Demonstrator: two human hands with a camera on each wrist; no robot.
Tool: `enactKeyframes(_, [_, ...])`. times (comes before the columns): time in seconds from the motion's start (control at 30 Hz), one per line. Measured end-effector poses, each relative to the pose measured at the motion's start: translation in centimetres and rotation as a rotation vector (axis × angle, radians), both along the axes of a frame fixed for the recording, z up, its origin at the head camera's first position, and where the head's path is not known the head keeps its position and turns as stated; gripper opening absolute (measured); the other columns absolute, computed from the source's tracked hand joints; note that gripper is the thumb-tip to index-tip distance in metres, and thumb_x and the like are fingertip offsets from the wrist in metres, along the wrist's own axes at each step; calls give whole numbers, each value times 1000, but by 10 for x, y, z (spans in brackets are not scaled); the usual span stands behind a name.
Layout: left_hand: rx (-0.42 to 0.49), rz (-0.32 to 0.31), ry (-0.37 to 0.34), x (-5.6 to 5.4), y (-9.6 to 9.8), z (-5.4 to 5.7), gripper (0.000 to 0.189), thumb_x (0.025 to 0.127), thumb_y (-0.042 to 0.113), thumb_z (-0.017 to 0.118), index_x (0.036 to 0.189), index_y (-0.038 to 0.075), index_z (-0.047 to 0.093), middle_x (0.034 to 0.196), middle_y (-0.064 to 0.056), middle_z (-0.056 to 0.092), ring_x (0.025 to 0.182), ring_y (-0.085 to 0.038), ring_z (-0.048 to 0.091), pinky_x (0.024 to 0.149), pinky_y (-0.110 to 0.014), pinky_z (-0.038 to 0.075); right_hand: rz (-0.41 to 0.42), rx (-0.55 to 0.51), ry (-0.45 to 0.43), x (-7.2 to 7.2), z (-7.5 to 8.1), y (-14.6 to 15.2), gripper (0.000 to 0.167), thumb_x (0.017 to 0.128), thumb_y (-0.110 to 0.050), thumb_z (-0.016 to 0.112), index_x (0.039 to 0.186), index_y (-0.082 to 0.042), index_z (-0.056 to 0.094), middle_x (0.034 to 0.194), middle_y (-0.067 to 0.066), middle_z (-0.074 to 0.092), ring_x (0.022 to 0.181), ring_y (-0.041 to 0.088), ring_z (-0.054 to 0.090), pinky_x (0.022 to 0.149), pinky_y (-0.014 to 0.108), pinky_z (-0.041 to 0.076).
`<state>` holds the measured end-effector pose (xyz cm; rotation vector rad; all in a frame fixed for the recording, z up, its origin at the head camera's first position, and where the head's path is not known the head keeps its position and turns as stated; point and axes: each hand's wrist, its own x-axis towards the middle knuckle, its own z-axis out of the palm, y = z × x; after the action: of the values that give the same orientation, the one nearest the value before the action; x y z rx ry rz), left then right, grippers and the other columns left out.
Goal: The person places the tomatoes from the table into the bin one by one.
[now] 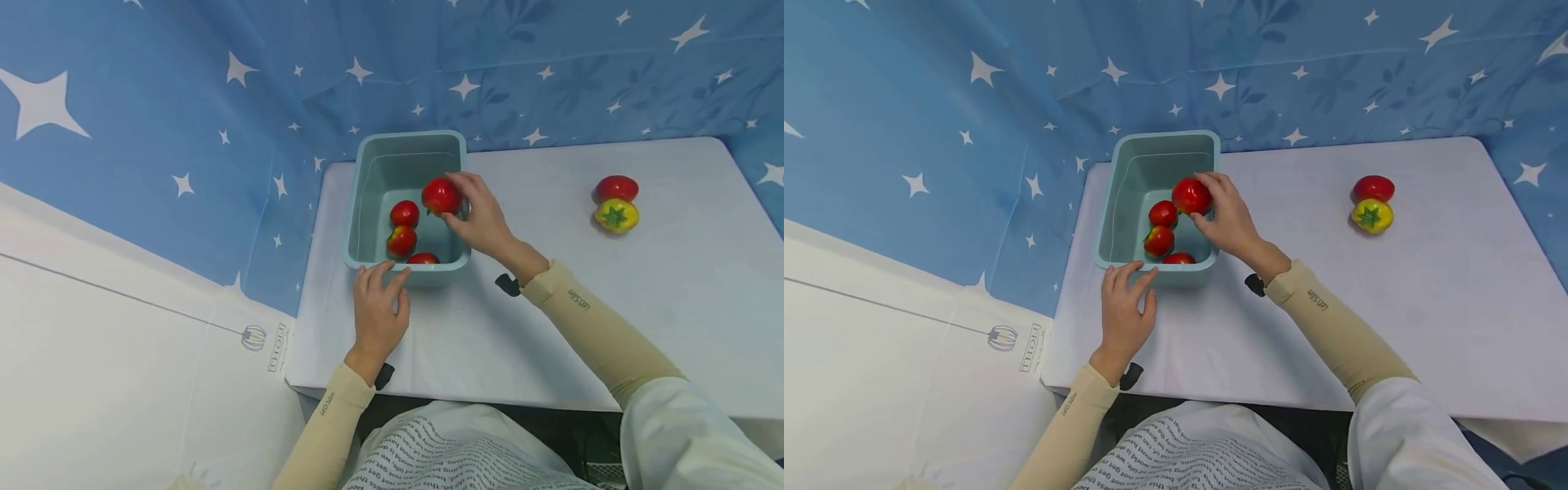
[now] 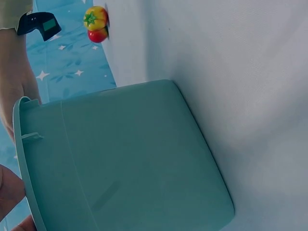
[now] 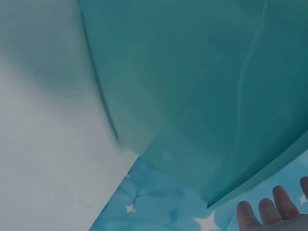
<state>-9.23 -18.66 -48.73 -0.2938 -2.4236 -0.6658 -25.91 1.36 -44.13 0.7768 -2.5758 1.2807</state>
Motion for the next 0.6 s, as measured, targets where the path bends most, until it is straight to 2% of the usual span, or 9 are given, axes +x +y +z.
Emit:
enactKeyframes(0.13, [-2,3,3,0,2,-1,32,85,8,63,116,13,70,125,-12,58,119,-29,49,110,-56,29,-47,18,-24,-2,-5,15,64,84,-12,73,143,-11,47,144,14,44,132,30,44,106,53,39])
enactKeyframes(0.3, [4,1,0,0,3,1,31,86,8,61,116,12,70,125,-12,58,119,-30,49,110,-57,28,-122,-11,5,-8,-13,42,54,86,-8,69,138,-6,52,141,15,47,132,31,44,109,52,36])
enactKeyframes(0.6, [6,7,-14,2,5,0,33,85,7,64,117,12,70,126,-11,57,119,-29,49,111,-56,28,-213,-35,8,-16,-19,77,51,89,-12,66,138,-6,52,140,15,48,131,30,45,105,49,40])
